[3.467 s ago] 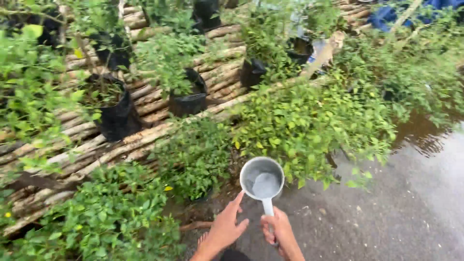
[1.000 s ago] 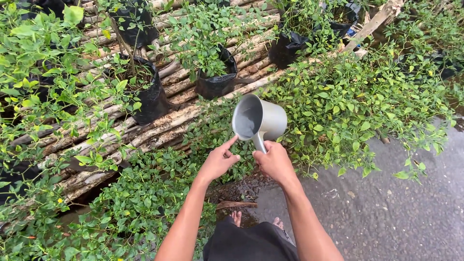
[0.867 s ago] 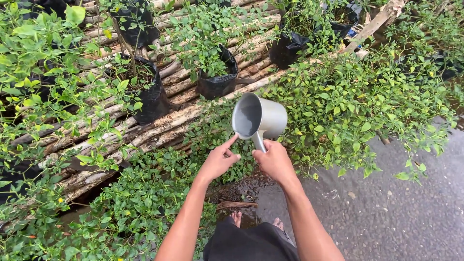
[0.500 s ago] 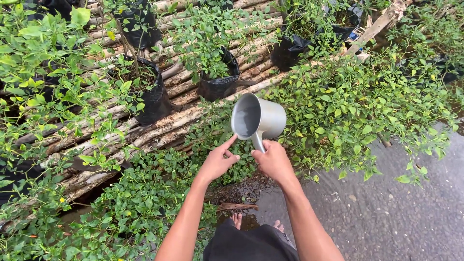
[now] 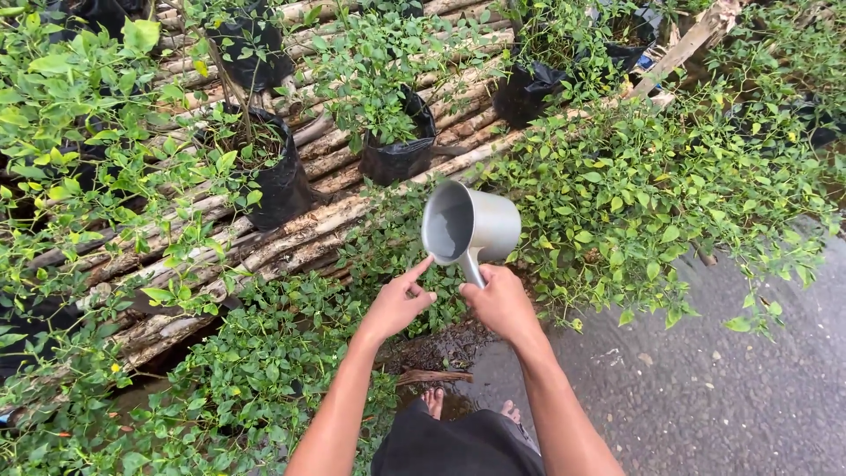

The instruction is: Watering plants in plastic bags on a wooden structure by scooping water from a stream with a metal cup.

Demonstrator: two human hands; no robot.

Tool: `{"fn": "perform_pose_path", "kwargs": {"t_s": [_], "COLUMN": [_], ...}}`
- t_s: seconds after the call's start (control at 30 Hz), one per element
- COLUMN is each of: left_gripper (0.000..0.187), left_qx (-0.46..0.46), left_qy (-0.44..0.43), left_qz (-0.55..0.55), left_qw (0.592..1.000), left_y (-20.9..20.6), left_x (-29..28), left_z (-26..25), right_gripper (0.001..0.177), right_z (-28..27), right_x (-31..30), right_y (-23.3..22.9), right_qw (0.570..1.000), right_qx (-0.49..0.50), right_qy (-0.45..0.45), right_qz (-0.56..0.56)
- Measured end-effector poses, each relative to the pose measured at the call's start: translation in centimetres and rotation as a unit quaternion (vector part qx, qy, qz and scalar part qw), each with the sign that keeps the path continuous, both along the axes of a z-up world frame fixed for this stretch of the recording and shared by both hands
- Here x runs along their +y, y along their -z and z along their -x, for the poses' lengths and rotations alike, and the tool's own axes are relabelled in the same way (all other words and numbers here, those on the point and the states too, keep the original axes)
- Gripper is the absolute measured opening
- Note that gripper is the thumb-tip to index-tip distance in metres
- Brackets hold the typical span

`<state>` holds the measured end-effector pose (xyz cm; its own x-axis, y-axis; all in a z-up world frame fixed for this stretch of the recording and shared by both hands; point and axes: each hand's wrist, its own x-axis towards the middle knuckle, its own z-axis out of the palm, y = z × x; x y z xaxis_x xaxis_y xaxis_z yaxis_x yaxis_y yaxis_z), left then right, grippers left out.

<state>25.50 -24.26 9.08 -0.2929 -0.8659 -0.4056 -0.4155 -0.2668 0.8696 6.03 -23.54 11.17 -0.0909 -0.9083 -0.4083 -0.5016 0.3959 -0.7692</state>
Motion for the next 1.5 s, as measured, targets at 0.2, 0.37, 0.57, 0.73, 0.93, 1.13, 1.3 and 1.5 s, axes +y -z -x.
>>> {"fn": "perform_pose_path", "kwargs": {"t_s": [0.2,0.37,0.57,0.73,0.93,1.13,1.3,1.5], "left_gripper": [0.065,0.062,0.060,0.061,0.063,0.064,0.066,0.071], "left_qx": [-0.005,-0.004,0.002,0.008,-0.016,-0.019,-0.022,-0.031], "left_qy": [0.012,0.018,0.029,0.046,0.065,0.082,0.075,0.087], "left_qz": [-0.001,0.000,0.001,0.004,0.020,0.041,0.049,0.065], "left_qw": [1.000,1.000,1.000,0.999,0.998,0.996,0.996,0.994], "left_y": [1.1,1.1,1.0,0.8,-0.5,-0.8,-2.0,-2.8], "left_x": [0.1,0.0,0.0,-0.4,-1.7,-2.8,-3.0,-3.1], "left_z": [0.0,0.4,1.2,1.9,2.9,3.6,3.9,3.7], "right_gripper": [0.020,0.018,0.016,0.015,0.021,0.022,0.018,0.026], "right_z": [1.2,1.7,2.1,2.3,2.6,2.6,2.4,2.9], "right_x": [0.7,1.2,1.3,1.3,0.9,0.6,0.3,-0.9], "right_y": [1.2,1.0,0.2,-0.3,-1.3,-3.0,-4.2,-2.9], "right_qw": [0.999,0.998,0.999,0.999,0.998,0.996,0.994,0.996], "right_qx": [0.026,0.044,0.043,0.049,0.064,0.086,0.106,0.074], "right_qy": [-0.016,-0.025,-0.012,0.000,0.012,0.007,0.019,0.020], "right_qz": [-0.014,-0.021,-0.028,-0.023,-0.007,0.014,0.014,0.045]}}
